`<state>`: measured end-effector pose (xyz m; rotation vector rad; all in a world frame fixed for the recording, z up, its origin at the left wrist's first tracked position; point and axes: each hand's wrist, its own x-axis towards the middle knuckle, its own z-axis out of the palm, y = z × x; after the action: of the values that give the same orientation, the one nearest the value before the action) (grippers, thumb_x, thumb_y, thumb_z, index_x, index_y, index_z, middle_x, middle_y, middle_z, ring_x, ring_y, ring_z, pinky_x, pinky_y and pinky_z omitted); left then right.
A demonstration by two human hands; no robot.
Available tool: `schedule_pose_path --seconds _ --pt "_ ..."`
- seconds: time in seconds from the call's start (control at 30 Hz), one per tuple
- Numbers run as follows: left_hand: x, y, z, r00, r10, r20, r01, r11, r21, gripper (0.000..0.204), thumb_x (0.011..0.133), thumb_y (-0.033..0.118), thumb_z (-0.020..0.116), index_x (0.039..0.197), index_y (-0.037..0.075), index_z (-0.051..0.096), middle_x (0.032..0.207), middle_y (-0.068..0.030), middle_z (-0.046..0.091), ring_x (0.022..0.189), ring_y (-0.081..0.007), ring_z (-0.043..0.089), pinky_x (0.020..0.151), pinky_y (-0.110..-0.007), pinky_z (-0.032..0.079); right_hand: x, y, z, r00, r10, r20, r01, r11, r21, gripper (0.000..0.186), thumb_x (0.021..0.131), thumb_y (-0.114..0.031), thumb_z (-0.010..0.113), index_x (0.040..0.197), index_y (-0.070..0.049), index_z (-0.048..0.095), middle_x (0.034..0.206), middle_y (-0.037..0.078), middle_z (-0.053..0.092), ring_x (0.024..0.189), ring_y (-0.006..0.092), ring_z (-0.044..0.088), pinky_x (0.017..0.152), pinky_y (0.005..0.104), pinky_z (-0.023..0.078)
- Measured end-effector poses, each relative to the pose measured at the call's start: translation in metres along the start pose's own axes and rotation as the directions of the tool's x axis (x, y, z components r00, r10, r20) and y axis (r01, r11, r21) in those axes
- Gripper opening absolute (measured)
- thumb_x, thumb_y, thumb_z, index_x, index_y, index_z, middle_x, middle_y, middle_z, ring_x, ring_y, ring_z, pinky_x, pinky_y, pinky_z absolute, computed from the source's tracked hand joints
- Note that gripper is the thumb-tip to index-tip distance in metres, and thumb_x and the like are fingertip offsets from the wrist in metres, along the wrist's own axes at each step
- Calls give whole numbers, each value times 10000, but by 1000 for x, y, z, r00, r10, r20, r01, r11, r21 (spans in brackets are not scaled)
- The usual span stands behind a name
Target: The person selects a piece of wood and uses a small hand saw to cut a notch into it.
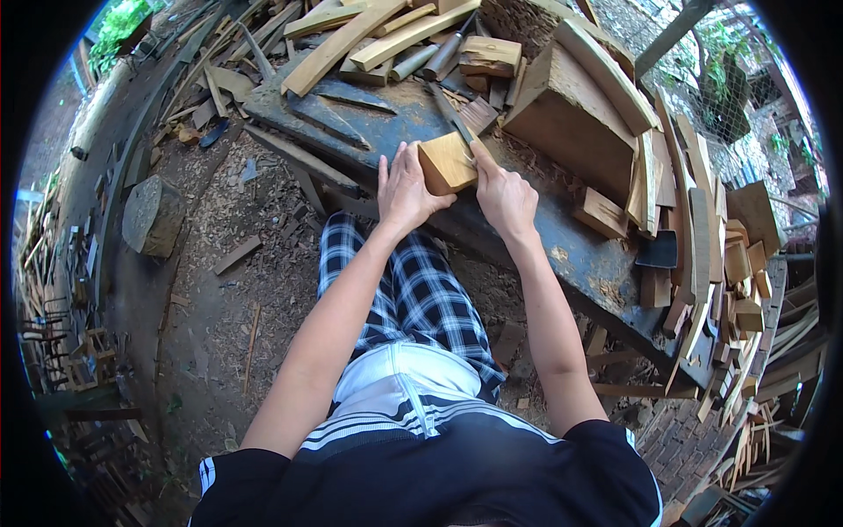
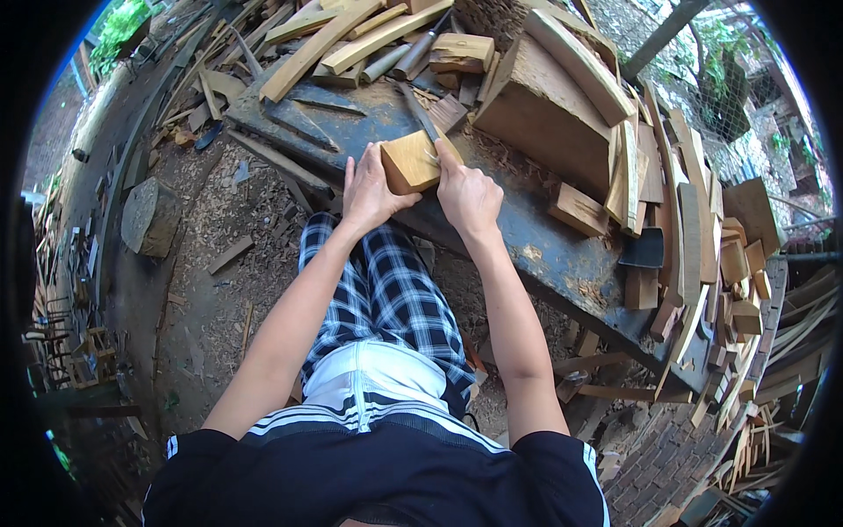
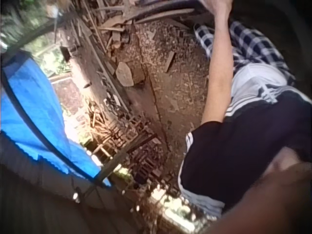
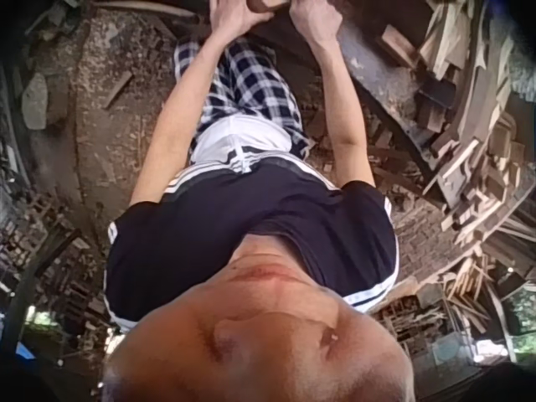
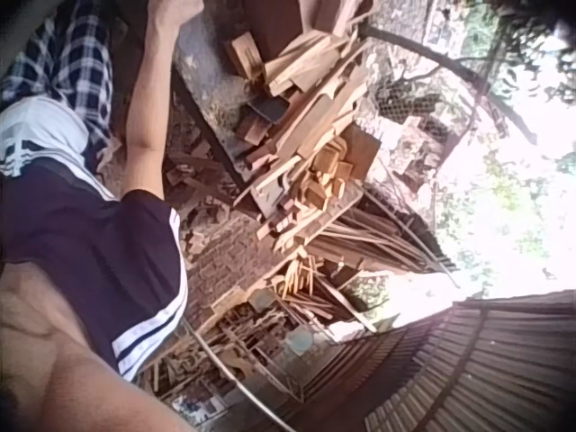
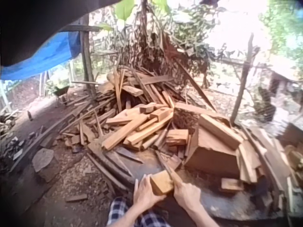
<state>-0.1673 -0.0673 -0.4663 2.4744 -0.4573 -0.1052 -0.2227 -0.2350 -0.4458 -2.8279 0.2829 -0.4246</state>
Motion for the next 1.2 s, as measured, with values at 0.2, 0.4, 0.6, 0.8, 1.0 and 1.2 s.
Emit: schedule_pose_path --seconds 0.2,0.4,0.6,0.8,1.0,1.2 --pt "-4 -14 5 1000 11 -27 -10 999 46 1159 608 435 896 1466 -17 262 1540 -252 369 1484 -317 308 1250 -502 114 -43 -45 -37 982 -136 127 120 984 130 416 949 -201 549 1350 -290 615 724 200 694 659 374 706 579 491 550" --pt "0 -4 1 1000 -1 -17 0 999 -50 1133 605 453 886 1459 26 277 1507 -238 411 1482 -322 311 1244 -508 121 -6 -16 -16 992 -22 122 20 1000 20 396 970 -242 512 1348 -303 613 734 198 700 668 387 705 589 490 555" --pt "-4 -5 6 999 8 -52 -10 998 -56 1114 601 403 907 1441 19 285 1500 -245 415 1478 -322 318 1244 -516 124 -16 -33 -27 975 -5 220 -4 999 39 405 990 -263 507 1380 -334 591 778 234 691 717 398 703 654 499 558" --pt "-5 -5 2 1000 1 -28 -3 998 -56 1128 609 422 900 1461 21 278 1524 -252 382 1484 -323 304 1247 -510 106 -22 -26 -29 973 15 230 -33 997 72 427 993 -266 509 1404 -368 565 801 246 693 758 413 701 671 509 554" --pt "-3 -6 8 999 8 -45 -9 1000 -15 1128 611 437 896 1463 31 278 1494 -237 424 1486 -317 300 1246 -518 108 -2 -13 -14 992 54 115 -60 997 51 380 1001 -267 477 1356 -309 606 800 215 708 741 396 712 677 509 570" --pt "-6 -11 3 998 3 -63 -3 1000 -5 1143 605 443 894 1469 30 271 1497 -231 423 1482 -322 311 1246 -517 110 -44 -39 -35 977 -49 206 24 992 120 408 987 -217 515 1379 -298 592 799 220 702 710 398 705 611 500 567"
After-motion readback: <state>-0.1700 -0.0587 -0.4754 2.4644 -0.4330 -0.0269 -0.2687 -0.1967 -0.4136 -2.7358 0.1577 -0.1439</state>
